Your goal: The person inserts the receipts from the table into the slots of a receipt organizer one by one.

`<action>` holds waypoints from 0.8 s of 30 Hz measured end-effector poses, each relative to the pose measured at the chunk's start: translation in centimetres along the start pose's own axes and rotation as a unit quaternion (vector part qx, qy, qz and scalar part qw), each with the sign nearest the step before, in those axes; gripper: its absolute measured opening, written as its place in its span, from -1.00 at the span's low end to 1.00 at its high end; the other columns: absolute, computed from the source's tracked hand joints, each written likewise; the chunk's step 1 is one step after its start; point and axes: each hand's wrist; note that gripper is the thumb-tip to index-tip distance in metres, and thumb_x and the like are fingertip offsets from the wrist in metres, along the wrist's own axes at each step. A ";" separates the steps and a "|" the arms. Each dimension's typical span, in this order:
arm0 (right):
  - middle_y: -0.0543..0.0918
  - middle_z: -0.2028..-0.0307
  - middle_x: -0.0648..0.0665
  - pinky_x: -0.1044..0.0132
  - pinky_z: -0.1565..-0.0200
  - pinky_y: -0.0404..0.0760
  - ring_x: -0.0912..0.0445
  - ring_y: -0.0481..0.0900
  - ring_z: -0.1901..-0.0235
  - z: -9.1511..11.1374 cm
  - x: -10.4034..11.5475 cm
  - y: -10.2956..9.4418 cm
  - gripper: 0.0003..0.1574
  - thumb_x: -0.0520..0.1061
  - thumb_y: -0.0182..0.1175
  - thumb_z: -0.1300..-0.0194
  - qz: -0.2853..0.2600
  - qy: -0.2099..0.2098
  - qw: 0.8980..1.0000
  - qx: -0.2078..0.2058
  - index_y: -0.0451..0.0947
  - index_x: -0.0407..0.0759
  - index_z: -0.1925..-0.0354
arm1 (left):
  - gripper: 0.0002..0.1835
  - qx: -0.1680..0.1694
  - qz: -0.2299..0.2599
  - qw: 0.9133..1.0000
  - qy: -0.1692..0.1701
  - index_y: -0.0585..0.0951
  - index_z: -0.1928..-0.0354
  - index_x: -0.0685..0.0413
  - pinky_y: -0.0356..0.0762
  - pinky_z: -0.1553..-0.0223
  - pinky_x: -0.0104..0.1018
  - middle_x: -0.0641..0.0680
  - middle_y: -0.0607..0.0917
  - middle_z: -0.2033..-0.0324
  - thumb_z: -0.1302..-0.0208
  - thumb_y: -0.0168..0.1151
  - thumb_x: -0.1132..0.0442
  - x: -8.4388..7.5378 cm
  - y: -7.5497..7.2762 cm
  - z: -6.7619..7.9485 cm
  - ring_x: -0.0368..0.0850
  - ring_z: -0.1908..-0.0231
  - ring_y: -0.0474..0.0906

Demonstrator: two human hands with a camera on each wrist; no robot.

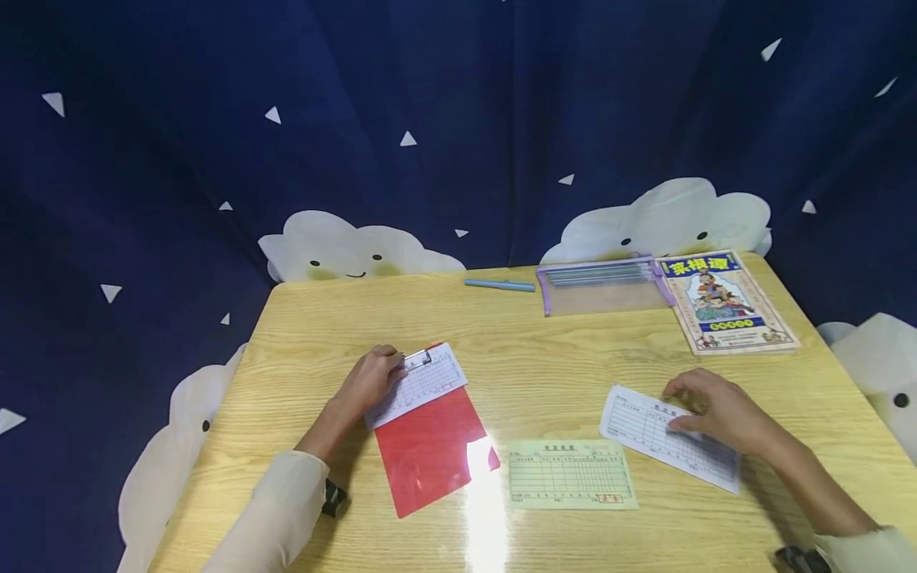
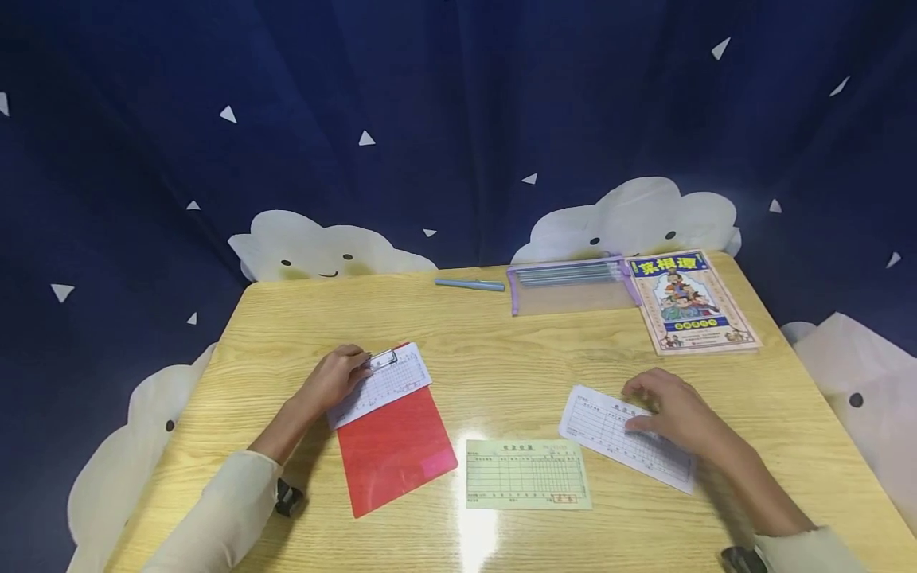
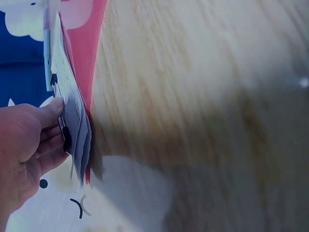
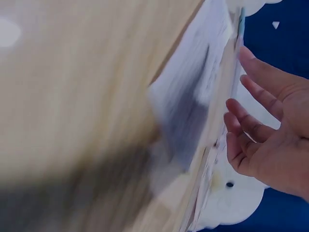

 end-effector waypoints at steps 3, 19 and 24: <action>0.57 0.13 -0.11 0.19 0.19 0.47 -0.01 0.50 0.14 1.6 -1.2 -0.3 -0.46 0.04 0.50 0.19 0.007 0.018 1.000 0.017 0.57 -0.02 0.18 | -0.89 0.003 0.001 1.000 -0.007 0.59 0.49 0.16 0.59 0.32 -0.17 0.11 0.62 0.44 -0.06 0.37 0.37 -0.1 -0.1 0.0 0.00 0.38 0.57; 0.57 0.22 -0.08 0.23 0.25 0.36 -0.01 0.47 0.21 4.2 -3.3 0.6 -0.45 0.06 0.53 0.27 0.053 0.051 0.997 0.019 0.55 -0.01 0.26 | -0.89 0.010 0.008 1.000 -0.013 0.59 0.49 0.16 0.59 0.32 -0.17 0.11 0.61 0.44 -0.08 0.37 0.36 -0.2 0.3 -0.3 -0.01 0.38 0.57; 0.55 0.17 -0.17 0.14 0.17 0.39 -0.10 0.48 0.14 3.9 -3.1 0.8 -0.52 0.02 0.53 0.25 0.039 0.062 0.997 0.011 0.55 0.01 0.30 | -0.89 0.008 0.000 1.000 -0.022 0.60 0.48 0.16 0.59 0.33 -0.17 0.12 0.61 0.43 -0.07 0.38 0.36 -0.2 0.0 0.0 -0.01 0.38 0.57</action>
Point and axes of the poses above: each hand's wrist, its own z-axis away from the middle knuckle, its own y-axis out of the palm, x = y × z
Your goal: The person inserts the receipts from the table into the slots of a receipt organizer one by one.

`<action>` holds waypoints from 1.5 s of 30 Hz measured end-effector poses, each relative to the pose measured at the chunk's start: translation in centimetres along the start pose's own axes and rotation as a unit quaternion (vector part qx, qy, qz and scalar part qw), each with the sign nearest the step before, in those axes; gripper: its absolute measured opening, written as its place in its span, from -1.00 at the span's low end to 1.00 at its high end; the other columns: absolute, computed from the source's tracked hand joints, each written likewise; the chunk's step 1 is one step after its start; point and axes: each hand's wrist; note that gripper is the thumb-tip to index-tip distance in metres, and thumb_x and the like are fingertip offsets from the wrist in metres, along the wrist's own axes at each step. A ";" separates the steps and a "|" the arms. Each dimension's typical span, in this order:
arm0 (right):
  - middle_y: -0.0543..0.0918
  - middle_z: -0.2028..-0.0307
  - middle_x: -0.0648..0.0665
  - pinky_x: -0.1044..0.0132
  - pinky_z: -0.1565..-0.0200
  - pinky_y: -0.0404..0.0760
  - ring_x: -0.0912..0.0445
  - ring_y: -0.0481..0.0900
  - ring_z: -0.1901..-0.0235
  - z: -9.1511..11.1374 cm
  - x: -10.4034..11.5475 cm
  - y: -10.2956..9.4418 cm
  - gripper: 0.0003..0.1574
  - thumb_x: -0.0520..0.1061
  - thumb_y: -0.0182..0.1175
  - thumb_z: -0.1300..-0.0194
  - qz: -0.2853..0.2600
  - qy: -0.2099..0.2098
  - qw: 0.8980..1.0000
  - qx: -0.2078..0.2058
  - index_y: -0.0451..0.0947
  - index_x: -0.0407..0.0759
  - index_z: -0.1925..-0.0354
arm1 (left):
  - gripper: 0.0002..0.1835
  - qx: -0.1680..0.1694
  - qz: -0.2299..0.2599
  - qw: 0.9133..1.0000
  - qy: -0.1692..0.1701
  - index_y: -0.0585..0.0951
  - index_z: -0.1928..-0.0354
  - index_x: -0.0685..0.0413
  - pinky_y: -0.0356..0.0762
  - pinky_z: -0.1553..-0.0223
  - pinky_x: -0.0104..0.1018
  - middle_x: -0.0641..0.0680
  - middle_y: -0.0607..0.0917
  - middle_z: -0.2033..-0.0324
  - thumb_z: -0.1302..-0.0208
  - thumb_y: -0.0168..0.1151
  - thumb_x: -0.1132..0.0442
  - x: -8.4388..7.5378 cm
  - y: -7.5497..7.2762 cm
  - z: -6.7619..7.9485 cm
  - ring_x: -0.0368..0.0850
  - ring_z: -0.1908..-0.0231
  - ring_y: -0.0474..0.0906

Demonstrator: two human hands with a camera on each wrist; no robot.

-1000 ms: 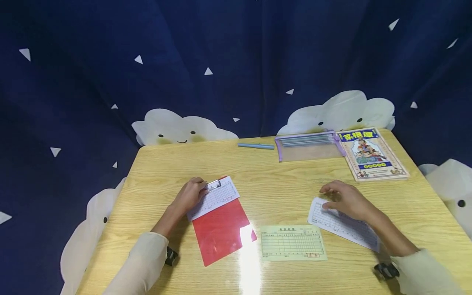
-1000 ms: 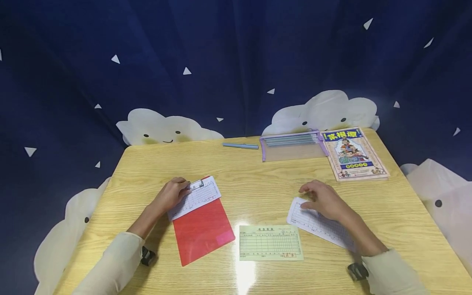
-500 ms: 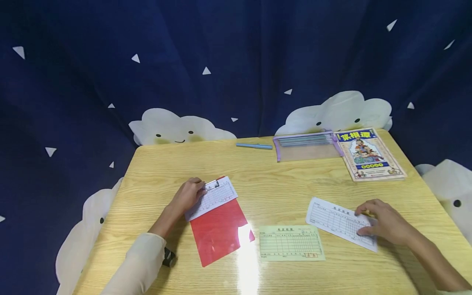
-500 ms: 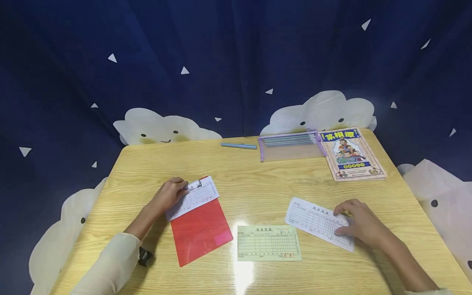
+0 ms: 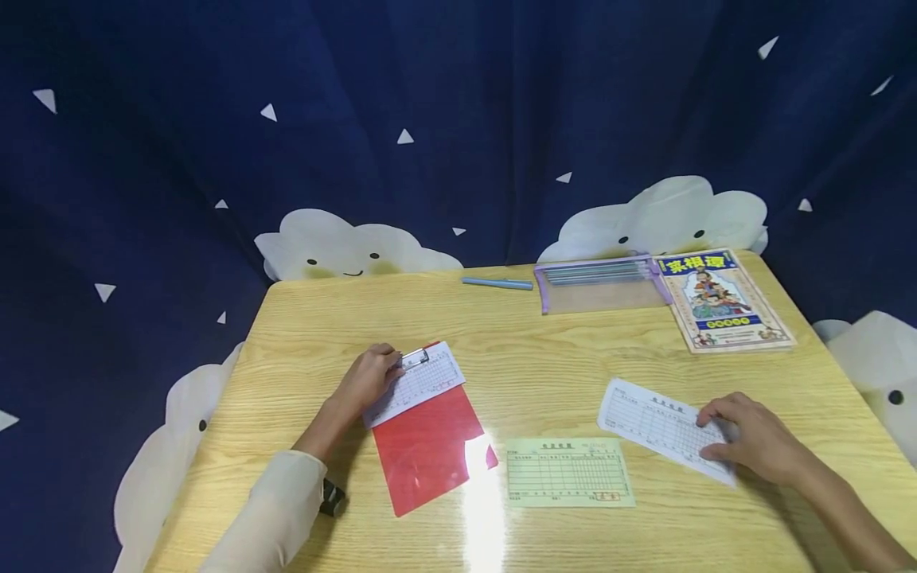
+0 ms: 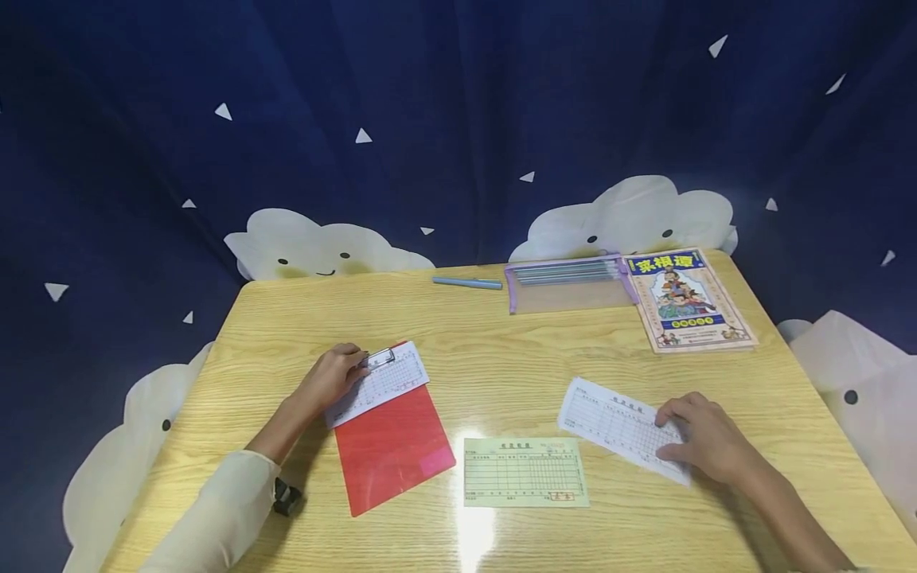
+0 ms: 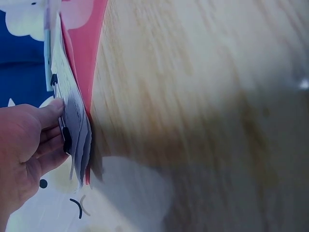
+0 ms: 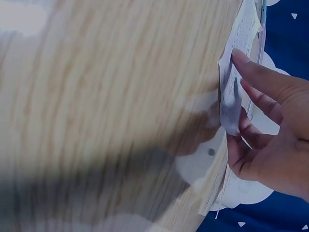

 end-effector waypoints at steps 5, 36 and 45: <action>0.52 0.11 -0.32 -0.10 0.09 0.39 -0.25 0.45 0.07 -0.3 0.4 0.2 -0.54 -0.04 0.53 0.25 -0.026 0.025 0.999 -0.008 0.56 -0.03 0.32 | -0.92 0.005 -0.006 1.000 -0.010 0.62 0.44 0.18 0.60 0.32 -0.16 0.13 0.63 0.41 -0.08 0.37 0.36 0.1 -0.2 0.2 0.00 0.36 0.58; 0.45 0.60 0.02 0.49 0.61 0.22 0.35 0.24 0.60 -4.0 5.2 -1.3 -0.64 -0.17 0.50 0.10 -0.114 -0.044 0.967 -0.223 0.66 -0.09 0.25 | -0.93 0.013 -0.004 1.000 -0.011 0.65 0.41 0.20 0.61 0.25 -0.17 0.16 0.66 0.38 -0.10 0.36 0.35 0.0 0.0 0.0 0.01 0.31 0.60; 0.69 0.23 -0.19 0.54 0.49 0.41 0.37 0.40 0.48 -7.4 9.5 -1.4 -0.73 -0.15 0.35 -0.13 -0.199 -0.077 0.960 -0.182 0.64 -0.15 0.15 | -0.93 0.008 -0.002 1.000 -0.008 0.64 0.42 0.18 0.60 0.25 -0.17 0.15 0.66 0.38 -0.10 0.35 0.34 0.0 0.0 -0.1 0.01 0.31 0.60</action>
Point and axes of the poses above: each hand's wrist, its own z-axis away from the middle knuckle, its own y-axis out of the palm, x = y × z
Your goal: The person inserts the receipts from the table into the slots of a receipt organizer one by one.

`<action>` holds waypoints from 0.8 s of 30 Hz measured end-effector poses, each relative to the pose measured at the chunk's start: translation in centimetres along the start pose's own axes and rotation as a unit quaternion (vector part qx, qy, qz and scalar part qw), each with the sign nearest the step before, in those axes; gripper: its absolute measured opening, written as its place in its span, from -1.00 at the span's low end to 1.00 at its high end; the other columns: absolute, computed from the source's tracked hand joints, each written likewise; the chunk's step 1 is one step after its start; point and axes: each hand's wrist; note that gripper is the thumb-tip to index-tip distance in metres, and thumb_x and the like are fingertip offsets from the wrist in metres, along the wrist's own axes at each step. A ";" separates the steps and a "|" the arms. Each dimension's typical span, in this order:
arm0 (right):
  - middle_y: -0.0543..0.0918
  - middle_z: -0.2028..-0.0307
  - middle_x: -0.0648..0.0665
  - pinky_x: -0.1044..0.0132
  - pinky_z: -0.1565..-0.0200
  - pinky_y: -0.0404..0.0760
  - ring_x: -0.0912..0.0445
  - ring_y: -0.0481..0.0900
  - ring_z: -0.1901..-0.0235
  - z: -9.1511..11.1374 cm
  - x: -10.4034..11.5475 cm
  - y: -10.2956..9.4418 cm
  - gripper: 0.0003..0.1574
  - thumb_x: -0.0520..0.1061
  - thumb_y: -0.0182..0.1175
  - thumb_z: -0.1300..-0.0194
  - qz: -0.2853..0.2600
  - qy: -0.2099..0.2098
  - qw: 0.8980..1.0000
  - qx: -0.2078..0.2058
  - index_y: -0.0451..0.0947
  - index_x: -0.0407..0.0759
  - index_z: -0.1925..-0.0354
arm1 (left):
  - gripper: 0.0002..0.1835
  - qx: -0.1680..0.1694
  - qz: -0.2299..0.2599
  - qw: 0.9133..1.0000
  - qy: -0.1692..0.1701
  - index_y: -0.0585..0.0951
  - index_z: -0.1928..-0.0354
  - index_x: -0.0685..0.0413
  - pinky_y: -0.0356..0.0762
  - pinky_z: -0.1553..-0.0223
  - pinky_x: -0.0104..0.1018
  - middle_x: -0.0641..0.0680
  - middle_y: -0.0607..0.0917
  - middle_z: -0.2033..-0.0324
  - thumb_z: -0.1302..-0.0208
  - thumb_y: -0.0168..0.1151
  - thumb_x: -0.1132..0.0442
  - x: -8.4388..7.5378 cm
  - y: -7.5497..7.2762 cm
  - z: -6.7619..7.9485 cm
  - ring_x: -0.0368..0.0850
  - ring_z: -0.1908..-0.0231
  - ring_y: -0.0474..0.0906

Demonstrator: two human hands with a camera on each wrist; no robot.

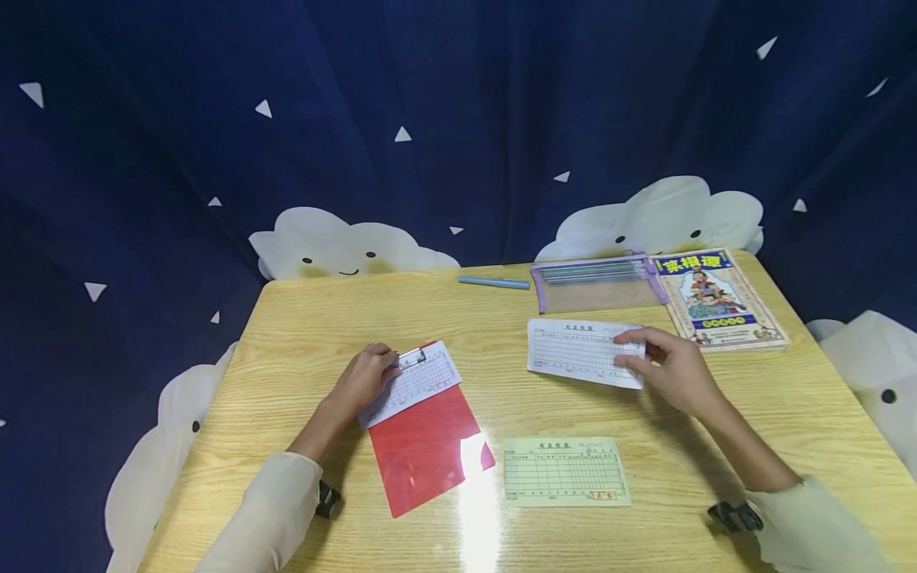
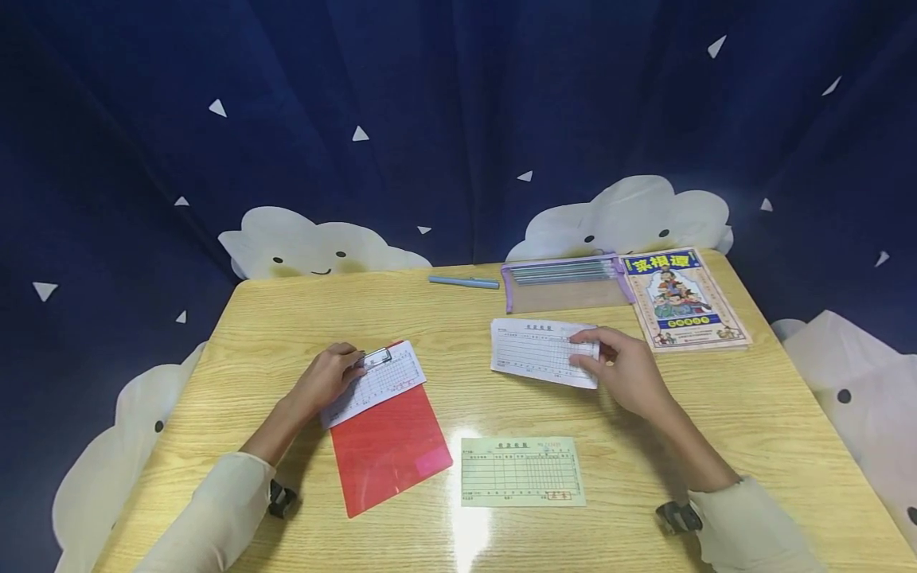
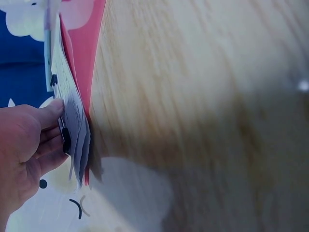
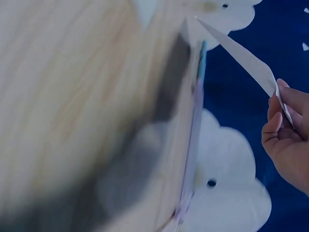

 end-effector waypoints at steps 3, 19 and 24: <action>0.68 0.25 -0.16 0.50 0.51 0.38 0.33 0.37 0.52 -1.0 1.3 1.0 -0.73 -0.12 0.34 -0.15 -0.027 0.003 0.999 0.020 0.64 -0.13 0.14 | -0.93 0.002 -0.001 1.000 -0.003 0.63 0.43 0.17 0.60 0.25 -0.17 0.15 0.65 0.38 -0.11 0.35 0.34 -0.1 -0.1 0.0 0.01 0.31 0.60; 0.24 0.68 0.03 0.46 0.60 0.13 0.27 0.11 0.66 -5.3 7.7 9.4 -0.72 -0.15 0.40 -0.06 -0.134 -0.013 0.969 0.207 0.65 -0.14 0.20 | -0.92 0.003 0.004 1.000 -0.006 0.64 0.42 0.20 0.61 0.23 -0.17 0.16 0.65 0.37 -0.10 0.35 0.34 -0.1 -0.1 0.0 0.02 0.30 0.60; 0.15 0.72 0.06 0.46 0.59 0.10 0.24 0.08 0.68 -6.5 8.9 12.3 -0.73 -0.19 0.41 -0.03 -0.126 -0.014 0.963 0.237 0.65 -0.13 0.23 | -0.91 -0.001 0.000 1.000 0.001 0.63 0.43 0.20 0.60 0.25 -0.18 0.15 0.65 0.39 -0.09 0.36 0.33 -0.2 -0.2 0.0 0.02 0.32 0.60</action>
Point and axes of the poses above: each hand's wrist, its own z-axis away from the middle knuckle, its own y-axis out of the palm, x = y × z
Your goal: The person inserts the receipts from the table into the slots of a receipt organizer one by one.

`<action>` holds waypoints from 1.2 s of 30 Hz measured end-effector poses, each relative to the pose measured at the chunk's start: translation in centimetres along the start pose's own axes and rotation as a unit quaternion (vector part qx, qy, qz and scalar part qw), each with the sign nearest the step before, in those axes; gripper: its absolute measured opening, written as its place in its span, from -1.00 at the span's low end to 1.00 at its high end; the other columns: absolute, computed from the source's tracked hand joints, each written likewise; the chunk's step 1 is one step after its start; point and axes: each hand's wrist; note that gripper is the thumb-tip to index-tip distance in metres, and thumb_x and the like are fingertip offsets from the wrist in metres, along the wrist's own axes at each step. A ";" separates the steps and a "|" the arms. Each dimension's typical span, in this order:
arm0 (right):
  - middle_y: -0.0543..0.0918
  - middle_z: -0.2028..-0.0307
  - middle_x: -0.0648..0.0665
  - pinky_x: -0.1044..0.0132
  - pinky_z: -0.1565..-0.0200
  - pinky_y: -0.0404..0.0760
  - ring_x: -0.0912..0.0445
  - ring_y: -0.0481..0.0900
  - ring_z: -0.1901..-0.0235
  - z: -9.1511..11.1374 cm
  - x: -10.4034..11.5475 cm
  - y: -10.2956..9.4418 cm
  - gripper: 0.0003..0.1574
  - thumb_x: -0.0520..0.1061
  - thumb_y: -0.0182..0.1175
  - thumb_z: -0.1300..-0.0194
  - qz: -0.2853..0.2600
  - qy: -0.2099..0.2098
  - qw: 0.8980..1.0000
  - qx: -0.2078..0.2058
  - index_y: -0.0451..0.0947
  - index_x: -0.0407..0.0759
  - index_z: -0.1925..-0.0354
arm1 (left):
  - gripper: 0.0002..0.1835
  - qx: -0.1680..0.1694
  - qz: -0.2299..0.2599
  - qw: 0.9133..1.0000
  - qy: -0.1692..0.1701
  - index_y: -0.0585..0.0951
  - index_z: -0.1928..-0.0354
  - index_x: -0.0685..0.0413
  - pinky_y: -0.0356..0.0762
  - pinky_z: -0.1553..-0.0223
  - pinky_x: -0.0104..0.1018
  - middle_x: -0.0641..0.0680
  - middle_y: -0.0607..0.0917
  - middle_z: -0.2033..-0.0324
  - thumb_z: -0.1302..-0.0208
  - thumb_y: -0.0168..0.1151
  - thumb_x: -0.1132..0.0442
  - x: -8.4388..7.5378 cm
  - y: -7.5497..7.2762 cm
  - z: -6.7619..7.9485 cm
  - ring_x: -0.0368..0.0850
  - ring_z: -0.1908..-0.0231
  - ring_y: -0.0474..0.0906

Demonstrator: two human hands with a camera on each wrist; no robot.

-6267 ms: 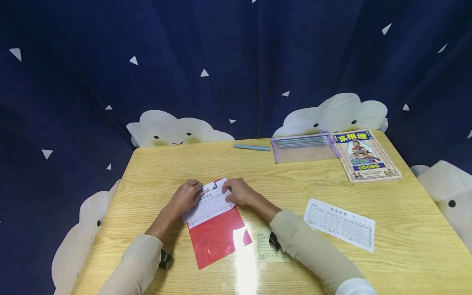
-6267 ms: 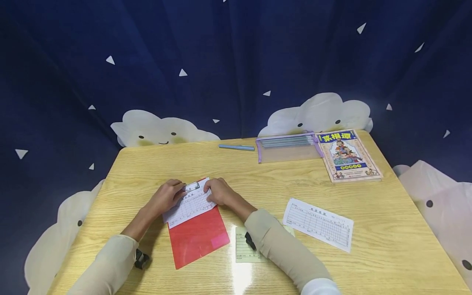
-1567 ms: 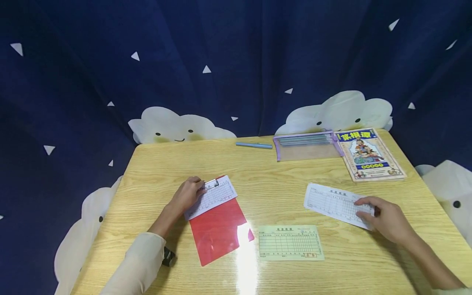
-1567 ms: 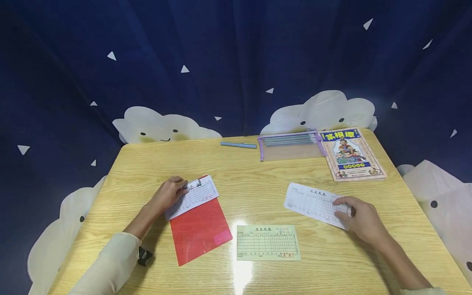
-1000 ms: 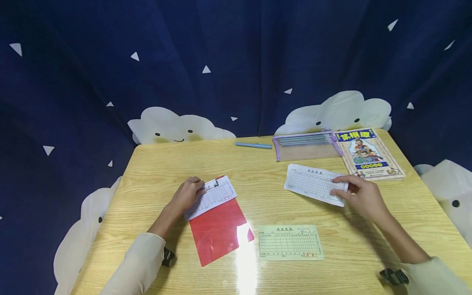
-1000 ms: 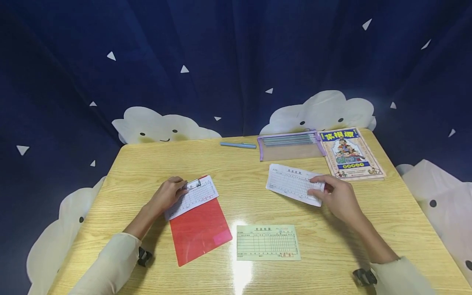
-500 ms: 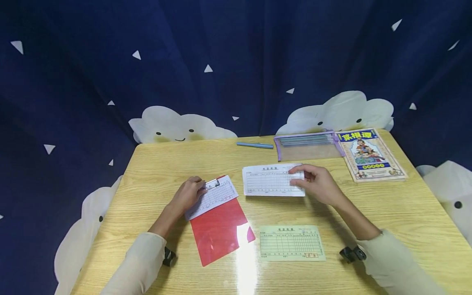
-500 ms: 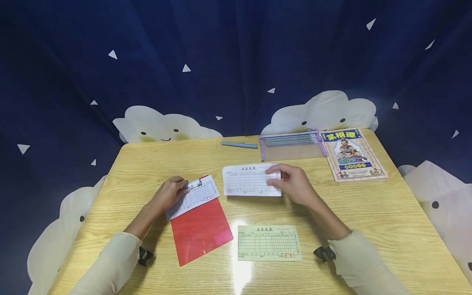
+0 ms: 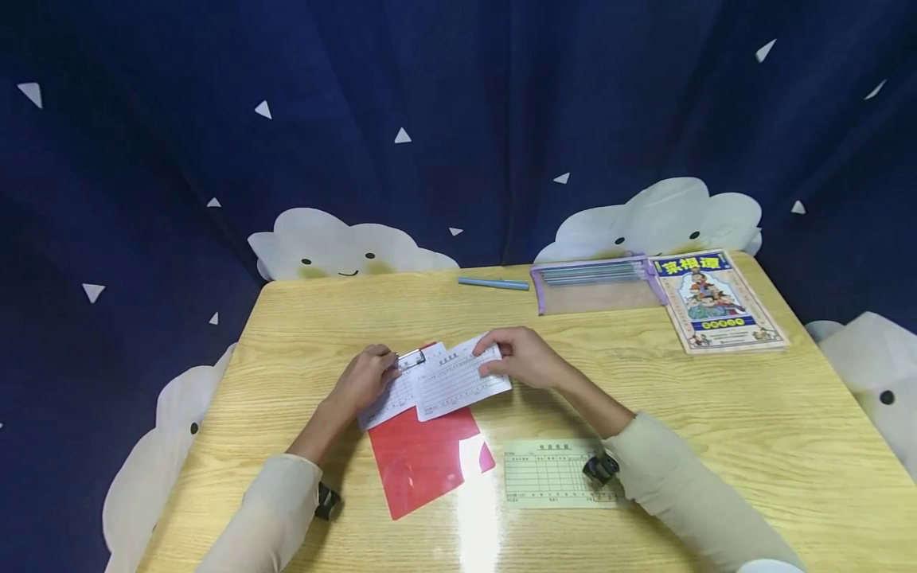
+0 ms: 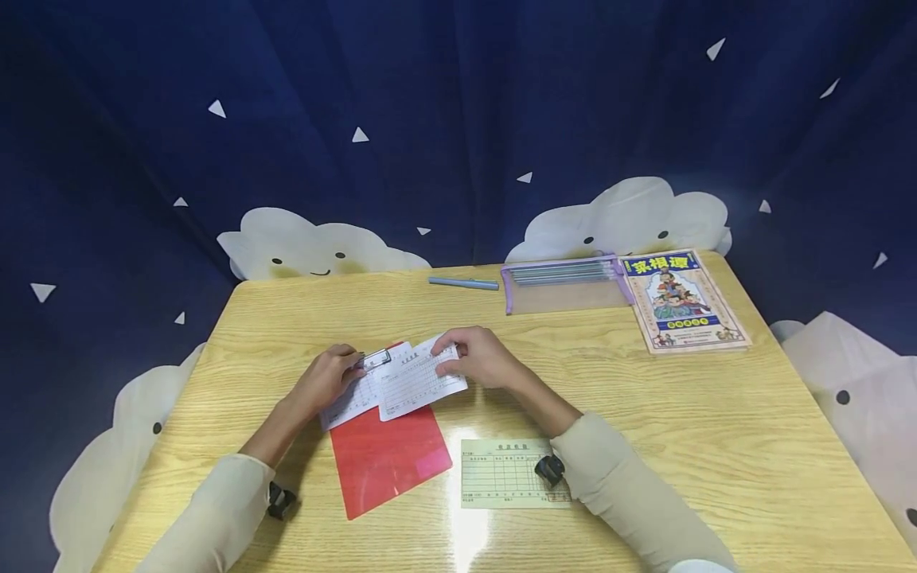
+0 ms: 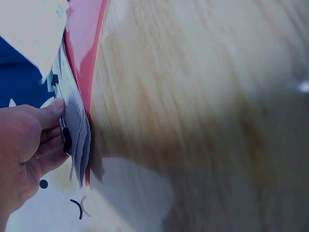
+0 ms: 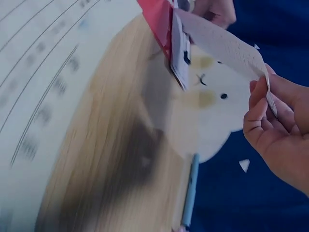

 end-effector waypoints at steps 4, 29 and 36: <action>0.15 0.73 0.05 0.44 0.58 0.14 0.23 0.09 0.69 -1.5 0.1 1.7 -0.74 -0.19 0.39 -0.05 0.002 -0.001 0.999 0.033 0.64 -0.16 0.22 | -0.91 0.001 0.001 1.000 0.005 0.63 0.43 0.20 0.61 0.27 -0.18 0.14 0.65 0.40 -0.08 0.37 0.34 -0.1 -0.1 0.0 0.02 0.33 0.60; 0.56 0.48 -0.02 0.35 0.21 0.41 0.16 0.39 0.37 -6.0 -1.4 7.3 -0.71 -0.20 0.47 0.10 0.151 0.052 0.987 0.022 0.62 -0.12 0.33 | -0.91 -0.014 -0.015 0.999 0.043 0.58 0.43 0.19 0.58 0.25 -0.15 0.14 0.61 0.40 -0.12 0.32 0.36 0.1 0.3 0.1 0.03 0.32 0.56; 0.63 0.43 -0.05 0.30 0.12 0.46 0.14 0.45 0.32 -6.5 -1.6 7.8 -0.72 -0.21 0.46 0.09 0.167 0.044 0.985 0.024 0.63 -0.14 0.33 | -0.91 -0.013 -0.016 0.999 0.043 0.57 0.43 0.20 0.57 0.25 -0.15 0.13 0.59 0.41 -0.12 0.32 0.37 0.1 0.4 0.3 0.03 0.31 0.54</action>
Point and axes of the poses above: each hand's wrist, its own z-axis away from the middle knuckle, its own y-axis out of the palm, x = y × z
